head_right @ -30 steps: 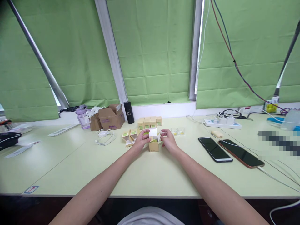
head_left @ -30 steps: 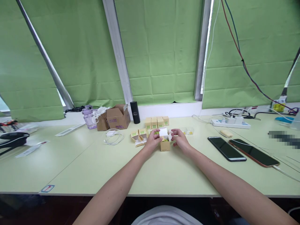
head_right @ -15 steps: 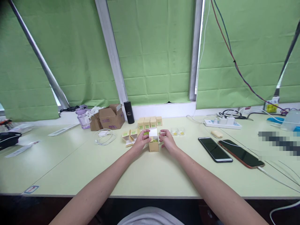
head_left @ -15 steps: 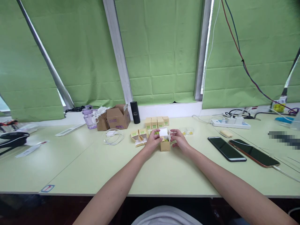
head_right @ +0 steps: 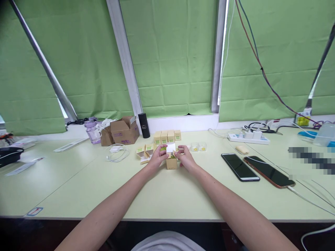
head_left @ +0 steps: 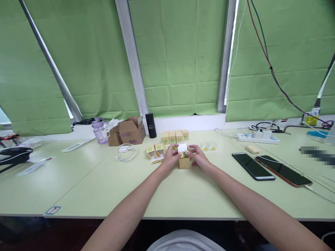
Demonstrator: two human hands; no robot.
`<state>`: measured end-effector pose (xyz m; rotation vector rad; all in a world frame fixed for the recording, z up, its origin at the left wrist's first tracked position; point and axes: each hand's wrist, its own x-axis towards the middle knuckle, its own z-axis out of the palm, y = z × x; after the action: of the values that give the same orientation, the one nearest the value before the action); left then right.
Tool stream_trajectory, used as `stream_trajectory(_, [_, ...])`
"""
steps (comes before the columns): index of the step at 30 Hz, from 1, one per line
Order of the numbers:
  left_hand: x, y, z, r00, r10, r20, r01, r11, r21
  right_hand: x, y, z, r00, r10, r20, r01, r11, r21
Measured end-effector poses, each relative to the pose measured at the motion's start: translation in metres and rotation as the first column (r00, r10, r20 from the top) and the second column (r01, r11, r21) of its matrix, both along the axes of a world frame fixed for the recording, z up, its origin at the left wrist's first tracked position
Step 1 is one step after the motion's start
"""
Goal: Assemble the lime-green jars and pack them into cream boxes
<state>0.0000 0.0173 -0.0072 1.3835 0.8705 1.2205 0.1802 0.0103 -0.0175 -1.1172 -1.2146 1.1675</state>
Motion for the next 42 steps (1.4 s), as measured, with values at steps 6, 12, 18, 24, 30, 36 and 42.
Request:
stream_trajectory(6, [0.0, 0.0, 0.0, 1.0, -0.004, -0.011, 0.004, 1.0, 0.017, -0.001, 0.001, 0.0, 0.999, -0.002, 0.04, 0.003, 1.0, -0.004])
stream_trajectory(12, [0.0, 0.0, 0.0, 0.999, 0.0, -0.035, 0.001, 0.999, 0.041, -0.001, 0.001, 0.0, 0.996, 0.012, 0.089, -0.01, 1.0, -0.02])
stream_trajectory(18, [0.001, 0.002, -0.002, 0.998, 0.011, -0.059, -0.007, 0.997, 0.078, 0.0, 0.002, 0.0, 0.993, 0.03, 0.117, -0.028, 0.999, -0.016])
stream_trajectory(24, [0.0, 0.004, -0.004, 0.999, 0.01, -0.053, -0.004, 0.994, 0.107, -0.001, 0.002, 0.0, 0.991, 0.025, 0.129, -0.023, 1.0, -0.019])
stream_trajectory(30, [0.0, 0.006, -0.008, 0.998, 0.019, -0.061, -0.012, 0.993, 0.115, -0.002, 0.001, 0.002, 0.991, 0.028, 0.127, -0.026, 1.0, -0.017])
stream_trajectory(36, [0.0, 0.006, -0.008, 0.996, 0.015, -0.093, -0.001, 0.988, 0.151, -0.002, 0.002, 0.002, 0.989, 0.022, 0.147, -0.021, 1.0, -0.009])
stream_trajectory(42, [0.0, 0.009, -0.01, 0.991, 0.061, -0.116, -0.042, 0.985, 0.166, -0.001, 0.002, 0.001, 0.989, 0.032, 0.146, -0.033, 0.999, 0.006])
